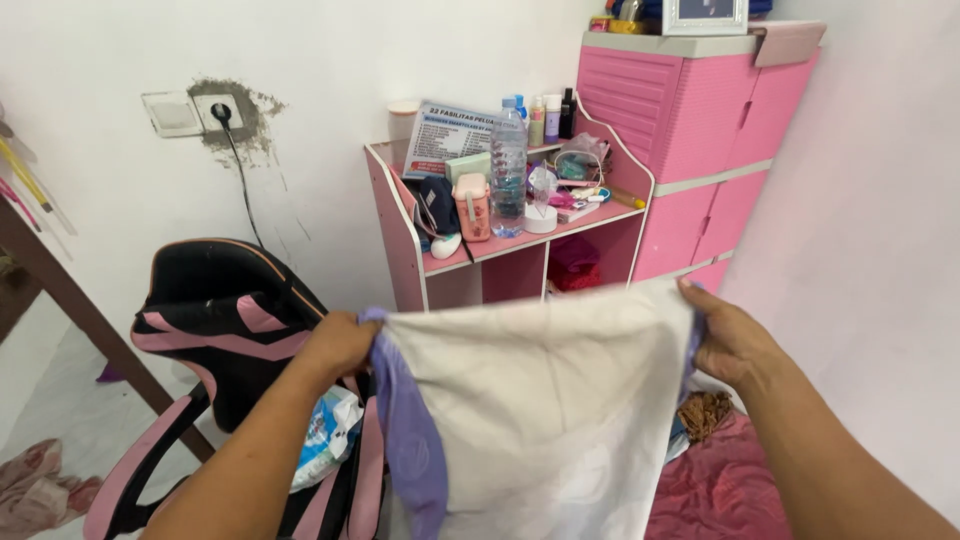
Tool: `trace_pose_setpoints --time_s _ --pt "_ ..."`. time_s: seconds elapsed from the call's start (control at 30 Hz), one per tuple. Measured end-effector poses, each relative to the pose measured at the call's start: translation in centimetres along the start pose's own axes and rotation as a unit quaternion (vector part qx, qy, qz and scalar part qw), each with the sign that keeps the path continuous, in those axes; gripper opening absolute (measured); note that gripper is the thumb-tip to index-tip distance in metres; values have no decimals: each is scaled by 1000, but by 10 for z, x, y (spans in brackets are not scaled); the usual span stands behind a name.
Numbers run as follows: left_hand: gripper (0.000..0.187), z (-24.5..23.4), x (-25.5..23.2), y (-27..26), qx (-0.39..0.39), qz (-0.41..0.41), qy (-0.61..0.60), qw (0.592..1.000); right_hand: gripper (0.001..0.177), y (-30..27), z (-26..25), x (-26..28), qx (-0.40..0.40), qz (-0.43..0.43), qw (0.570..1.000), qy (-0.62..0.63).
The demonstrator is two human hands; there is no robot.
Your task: Tidying a bedroom by folding clothes, organizing items on a shelf, and hanging a bag.
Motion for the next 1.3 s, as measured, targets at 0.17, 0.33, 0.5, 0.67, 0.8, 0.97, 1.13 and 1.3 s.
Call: trace_pose_setpoints --time_s 0.17,0.33,0.5,0.67,0.8,0.97,1.13,1.3 --pt "49 25 -5 -4 111 -10 -565 818 28 -23 13 -40 44 151 935 -317" --pt "38 28 20 -6 183 79 -237 951 34 -20 -2 1 -24 63 990 -123" --pt "30 48 51 43 160 152 14 975 29 -29 2 -6 -9 57 988 -143" --pt "31 118 23 21 214 98 -84 968 25 -34 44 -36 53 138 984 -102" --pt "36 225 24 19 272 100 -32 957 23 -53 86 -19 103 96 986 -92" --pt "51 318 9 -48 367 -7 -79 927 24 -77 116 23 147 77 986 -21" --pt "67 441 40 -50 479 -27 -210 852 32 -89 105 70 202 5 978 57" --pt "42 411 5 -59 453 -131 -393 789 36 -124 96 101 230 -150 952 138"
Point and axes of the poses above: each hand's wrist, its own y-axis towards the middle knuckle, its own z-axis out of the palm, x = y × z, the point moved 8 cm from there along y, towards the middle knuckle, and after that the axes turned 4 degrees about y, right-handed, at the moved point
